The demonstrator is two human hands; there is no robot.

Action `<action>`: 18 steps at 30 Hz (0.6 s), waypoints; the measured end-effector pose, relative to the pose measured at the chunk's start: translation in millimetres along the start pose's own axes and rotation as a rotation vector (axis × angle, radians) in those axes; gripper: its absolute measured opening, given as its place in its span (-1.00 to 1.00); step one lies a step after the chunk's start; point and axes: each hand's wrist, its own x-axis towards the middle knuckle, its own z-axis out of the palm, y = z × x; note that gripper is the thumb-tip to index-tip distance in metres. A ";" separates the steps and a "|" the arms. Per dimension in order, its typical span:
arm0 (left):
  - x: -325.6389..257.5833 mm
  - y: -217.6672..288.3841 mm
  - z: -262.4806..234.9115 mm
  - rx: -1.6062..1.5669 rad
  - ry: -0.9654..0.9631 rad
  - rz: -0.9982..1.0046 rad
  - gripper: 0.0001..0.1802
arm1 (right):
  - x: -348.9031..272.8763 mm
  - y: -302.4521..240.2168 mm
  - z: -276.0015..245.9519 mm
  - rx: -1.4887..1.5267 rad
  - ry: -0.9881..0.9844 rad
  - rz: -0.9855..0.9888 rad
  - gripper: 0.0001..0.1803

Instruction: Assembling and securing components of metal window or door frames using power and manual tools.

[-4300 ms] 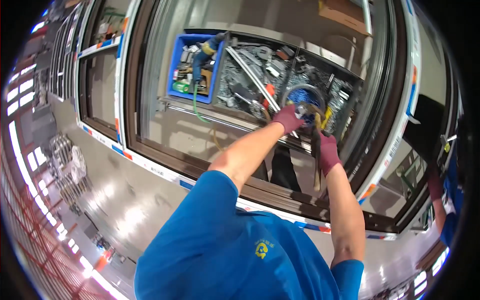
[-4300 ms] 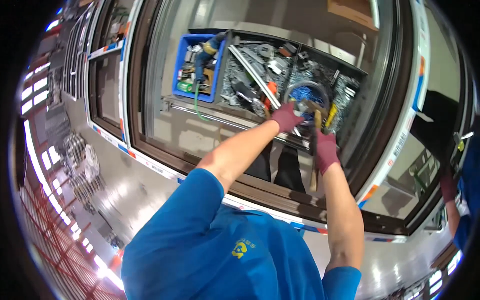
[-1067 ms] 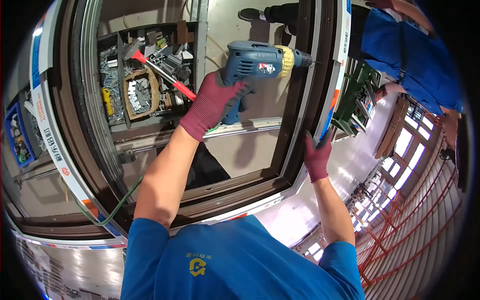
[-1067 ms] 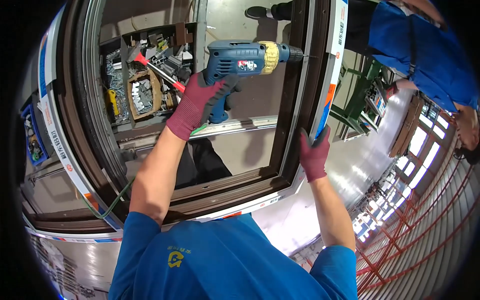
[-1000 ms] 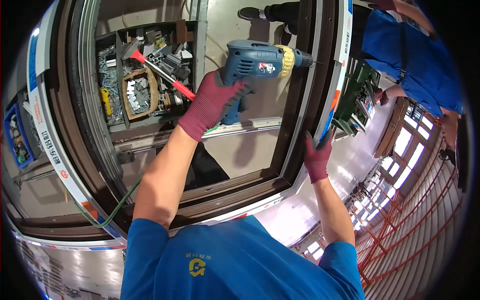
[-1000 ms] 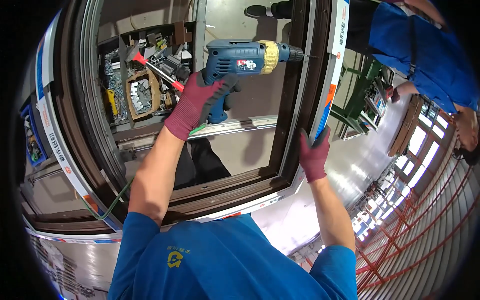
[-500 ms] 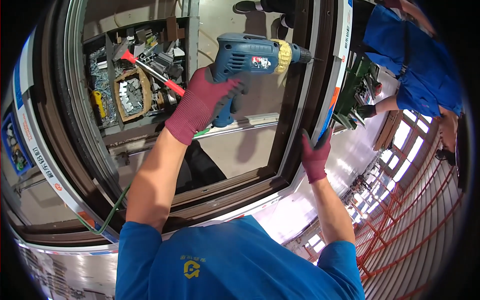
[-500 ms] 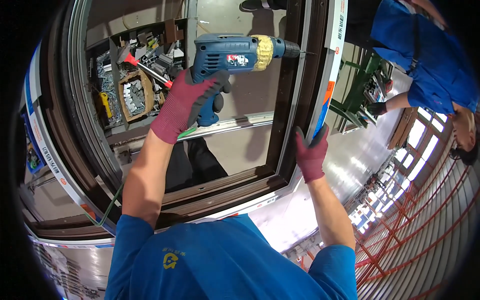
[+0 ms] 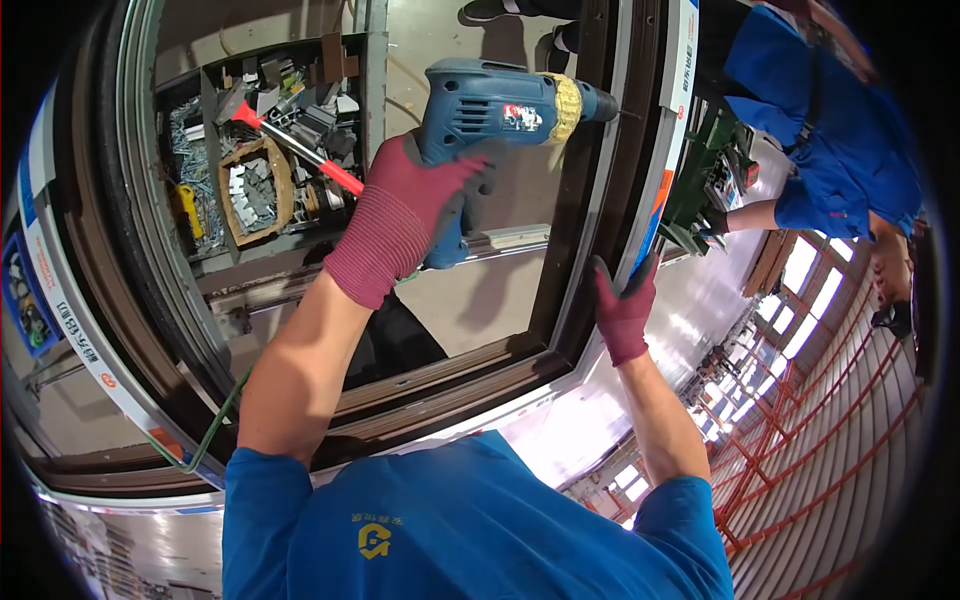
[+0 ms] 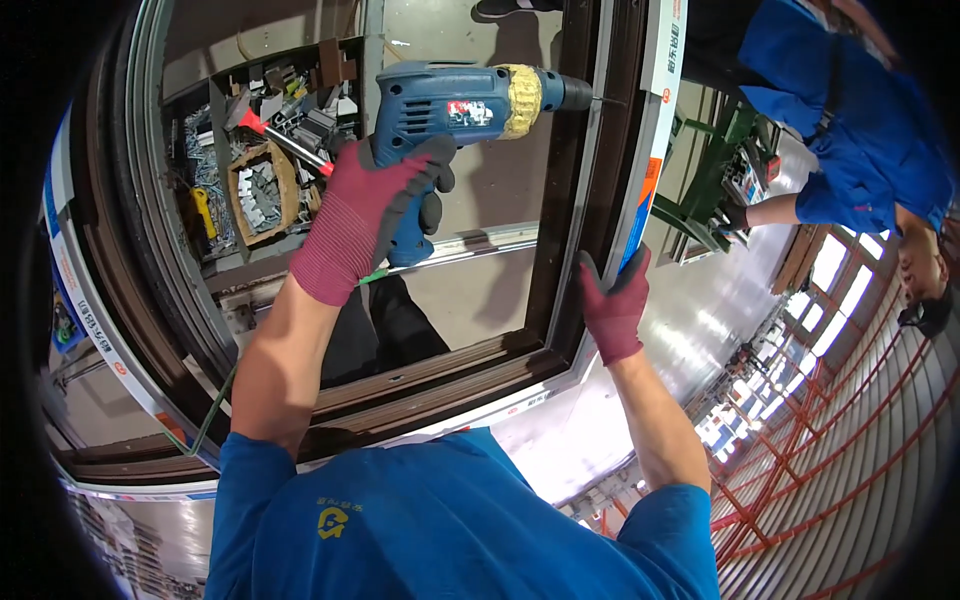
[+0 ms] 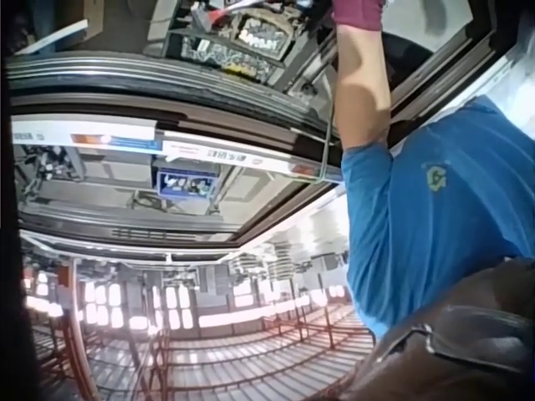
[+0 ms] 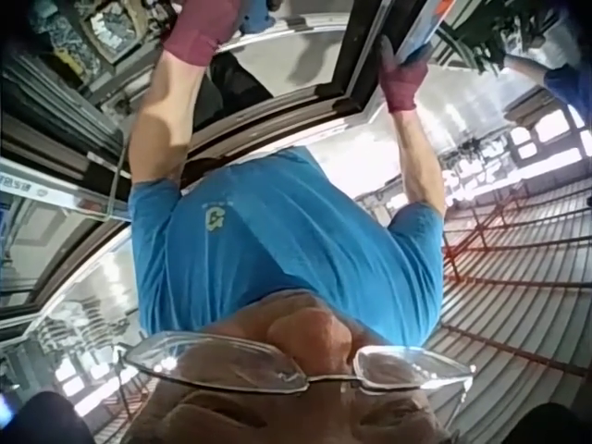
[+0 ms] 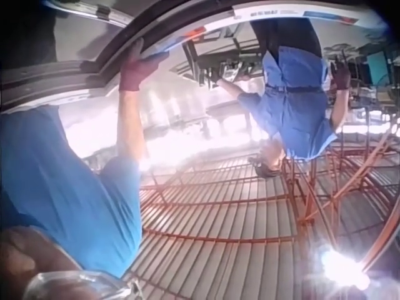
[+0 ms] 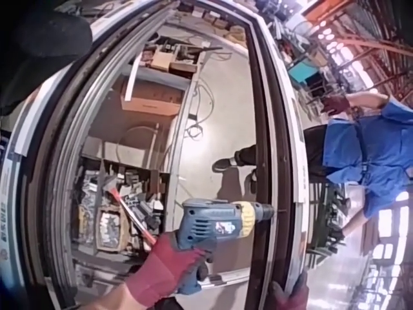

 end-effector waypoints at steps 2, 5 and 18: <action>-2.0 -2.6 2.6 -0.006 0.007 0.018 -0.62 | -0.3 -0.3 -0.6 0.014 -0.004 0.008 -0.25; -1.2 -2.6 12.8 -0.025 0.010 0.006 -0.61 | 0.0 -3.6 -0.1 -0.038 0.016 -0.022 -0.23; 2.1 -1.6 14.1 0.018 0.028 -0.015 -0.56 | 1.6 -2.5 -0.9 -0.017 0.013 -0.047 -0.28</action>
